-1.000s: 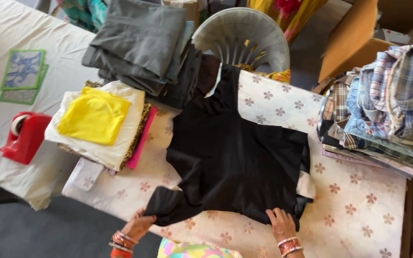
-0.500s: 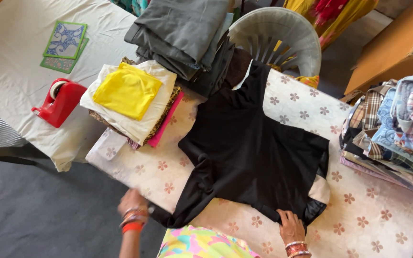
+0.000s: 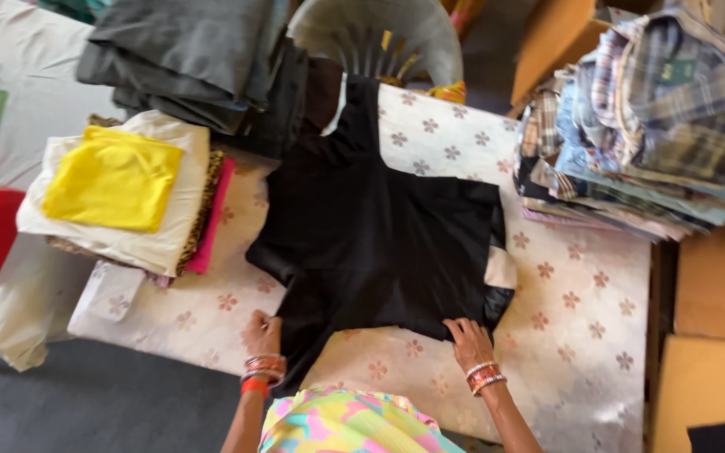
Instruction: The person takes a black jacket from a cardboard box of clothes, spreads it on a table, aligns the sleeves and collar, and folds it step by step into a neat rectangle, smoothing it with their hands before setting it on the table.
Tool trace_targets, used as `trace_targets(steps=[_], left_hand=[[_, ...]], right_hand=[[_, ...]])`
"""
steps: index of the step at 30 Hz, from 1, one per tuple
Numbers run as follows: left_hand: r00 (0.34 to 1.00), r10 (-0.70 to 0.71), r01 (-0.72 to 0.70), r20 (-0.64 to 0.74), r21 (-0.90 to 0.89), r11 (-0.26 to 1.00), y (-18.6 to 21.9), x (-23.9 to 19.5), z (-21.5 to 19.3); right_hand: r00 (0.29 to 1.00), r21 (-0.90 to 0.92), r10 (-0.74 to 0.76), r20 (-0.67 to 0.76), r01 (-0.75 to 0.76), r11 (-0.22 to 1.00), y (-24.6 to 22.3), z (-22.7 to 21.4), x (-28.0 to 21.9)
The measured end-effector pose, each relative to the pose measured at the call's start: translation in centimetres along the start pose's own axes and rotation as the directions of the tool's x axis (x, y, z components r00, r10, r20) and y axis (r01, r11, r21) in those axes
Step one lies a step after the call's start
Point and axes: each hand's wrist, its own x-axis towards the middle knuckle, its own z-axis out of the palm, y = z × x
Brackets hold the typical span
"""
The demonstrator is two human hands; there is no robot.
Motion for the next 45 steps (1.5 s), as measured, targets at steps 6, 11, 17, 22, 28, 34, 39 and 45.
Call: trace_targets(steps=[6, 11, 17, 22, 28, 34, 39, 45], left_hand=[[0.985, -0.134, 0.172, 0.109, -0.533, 0.829, -1.9, -2.7, -3.6], [0.891, -0.401, 0.454, 0.215, -0.377, 0.807, -2.1, -4.4, -3.7], [0.960, -0.277, 0.236, -0.047, -0.398, 0.886, -0.1, 1.2, -1.4], [0.902, -0.417, 0.431, 0.113, -0.202, 0.879, 6.3, 7.3, -1.8], [0.997, -0.079, 0.079, 0.000, -0.062, 0.995, 6.0, 10.9, -0.8], [0.941, -0.005, 0.065, -0.340, 0.166, 0.984, 3.6, 7.9, 1.2], [0.883, 0.311, -0.233, -0.353, 0.246, 0.941, 12.9, 5.0, -0.4], [0.661, 0.744, -0.740, 0.096, 0.248, 0.626, 17.6, 3.3, 5.3]], right_hand=[[0.996, 0.037, -0.079, -0.037, 0.080, 0.996, -0.5, -0.6, -0.9], [0.996, 0.078, -0.043, -0.074, 0.048, 0.996, -1.0, -0.2, -2.0], [0.995, 0.083, 0.021, -0.102, -0.013, 0.996, 0.1, -0.2, -2.7], [0.981, 0.181, 0.151, -0.118, -0.128, 0.975, 0.2, -0.5, -2.6], [0.978, 0.121, 0.195, -0.074, -0.185, 0.975, 0.3, -0.2, -2.0], [0.971, 0.105, 0.232, -0.059, -0.225, 0.969, 0.1, -0.1, -2.0], [0.963, 0.183, 0.197, -0.186, -0.163, 0.970, -3.5, -2.5, 1.8], [0.913, 0.174, -0.151, -0.378, 0.230, 0.957, -13.2, -4.7, 10.6]])
